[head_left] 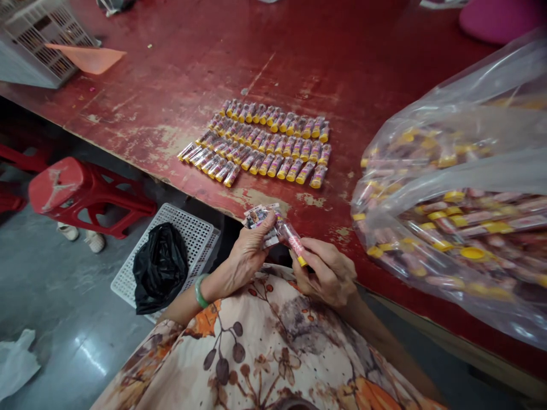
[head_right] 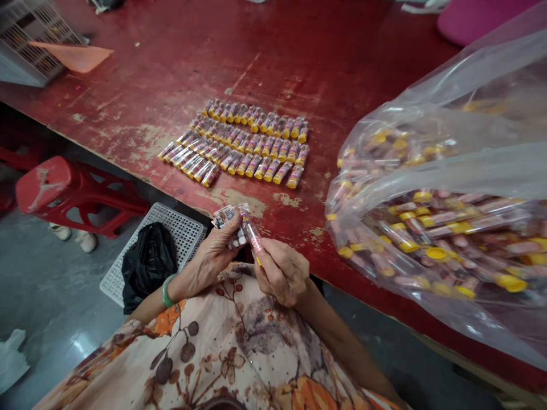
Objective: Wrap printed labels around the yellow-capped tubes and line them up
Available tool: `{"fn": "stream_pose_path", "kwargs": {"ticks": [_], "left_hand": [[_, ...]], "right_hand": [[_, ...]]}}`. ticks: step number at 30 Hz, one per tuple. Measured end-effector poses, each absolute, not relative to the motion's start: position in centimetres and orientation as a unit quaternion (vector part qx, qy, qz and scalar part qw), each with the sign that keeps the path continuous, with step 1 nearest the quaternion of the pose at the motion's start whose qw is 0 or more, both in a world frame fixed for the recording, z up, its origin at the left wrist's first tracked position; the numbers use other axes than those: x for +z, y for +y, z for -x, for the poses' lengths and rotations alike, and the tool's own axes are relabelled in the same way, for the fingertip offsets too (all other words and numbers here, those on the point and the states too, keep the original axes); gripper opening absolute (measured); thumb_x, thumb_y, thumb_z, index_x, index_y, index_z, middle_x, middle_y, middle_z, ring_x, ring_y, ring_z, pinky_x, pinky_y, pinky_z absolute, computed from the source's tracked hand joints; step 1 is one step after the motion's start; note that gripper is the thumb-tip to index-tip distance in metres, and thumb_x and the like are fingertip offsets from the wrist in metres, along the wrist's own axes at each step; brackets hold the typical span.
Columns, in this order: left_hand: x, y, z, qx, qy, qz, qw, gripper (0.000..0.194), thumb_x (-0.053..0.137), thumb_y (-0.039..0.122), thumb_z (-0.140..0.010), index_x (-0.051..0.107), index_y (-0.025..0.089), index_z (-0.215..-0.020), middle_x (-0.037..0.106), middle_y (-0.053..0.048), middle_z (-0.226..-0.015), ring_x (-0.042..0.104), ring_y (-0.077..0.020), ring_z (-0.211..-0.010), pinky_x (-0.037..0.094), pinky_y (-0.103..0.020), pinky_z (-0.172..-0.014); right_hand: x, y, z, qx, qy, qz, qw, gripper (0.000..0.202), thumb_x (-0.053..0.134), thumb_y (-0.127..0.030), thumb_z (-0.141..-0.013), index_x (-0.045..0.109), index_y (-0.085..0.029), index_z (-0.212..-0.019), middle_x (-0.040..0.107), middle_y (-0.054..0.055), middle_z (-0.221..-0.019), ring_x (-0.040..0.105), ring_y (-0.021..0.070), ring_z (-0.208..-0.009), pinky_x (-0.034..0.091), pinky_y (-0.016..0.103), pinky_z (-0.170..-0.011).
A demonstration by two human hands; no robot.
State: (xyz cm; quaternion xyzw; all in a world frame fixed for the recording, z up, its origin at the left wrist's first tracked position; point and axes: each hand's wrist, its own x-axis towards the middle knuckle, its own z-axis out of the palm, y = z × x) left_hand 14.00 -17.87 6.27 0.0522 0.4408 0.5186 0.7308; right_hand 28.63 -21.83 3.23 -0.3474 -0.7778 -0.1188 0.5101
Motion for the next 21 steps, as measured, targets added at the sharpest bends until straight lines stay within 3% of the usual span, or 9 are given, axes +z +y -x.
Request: {"fn": "stream_pose_path", "kwargs": {"ticks": [5,13,16,21], "left_hand": [[6.2,-17.7,-14.0,0.524,0.438,-0.038,0.730,0.036,0.089,0.024,-0.052,0.065,0.013,-0.076,0.067,0.001,-0.072,0.060,-0.0099,-0.059,0.054,-0.027,-0.068],[6.3,-17.9,-13.7,0.504,0.436,-0.024,0.745,0.029,0.086,0.024,-0.058,0.067,0.015,-0.077,0.067,0.001,-0.074,0.060,-0.0106,-0.063,0.055,-0.027,-0.069],[6.0,-18.0,-13.7,0.500,0.438,-0.031,0.747,0.029,0.086,0.025,-0.058,0.067,0.015,-0.079,0.067,0.001,-0.076,0.060,-0.0106,-0.063,0.055,-0.027,-0.069],[5.9,-18.0,-13.6,0.486,0.424,-0.033,0.764,0.036,0.089,0.028,-0.052,0.067,0.014,-0.076,0.067,0.001,-0.072,0.060,-0.0124,-0.061,0.055,-0.028,-0.063]], "right_hand": [[2.4,-21.7,-28.9,-0.163,-0.773,0.287,0.542,0.030,0.075,-0.015,-0.067,0.061,-0.023,-0.093,0.067,0.008,-0.115,0.070,0.0210,-0.086,0.064,0.032,-0.063],[3.6,-21.5,-28.5,-0.128,-0.781,0.279,0.544,0.030,0.072,-0.003,-0.065,0.061,-0.019,-0.088,0.068,0.009,-0.109,0.070,0.0198,-0.085,0.064,0.031,-0.066],[3.6,-21.7,-28.4,-0.106,-0.776,0.299,0.545,0.034,0.072,-0.004,-0.066,0.061,-0.021,-0.093,0.069,0.007,-0.106,0.070,0.0193,-0.084,0.063,0.032,-0.065],[4.0,-22.6,-28.0,0.031,-0.704,0.410,0.579,0.050,0.075,-0.006,-0.066,0.057,-0.021,-0.110,0.069,0.009,-0.100,0.069,0.0214,-0.084,0.061,0.034,-0.066]]}}
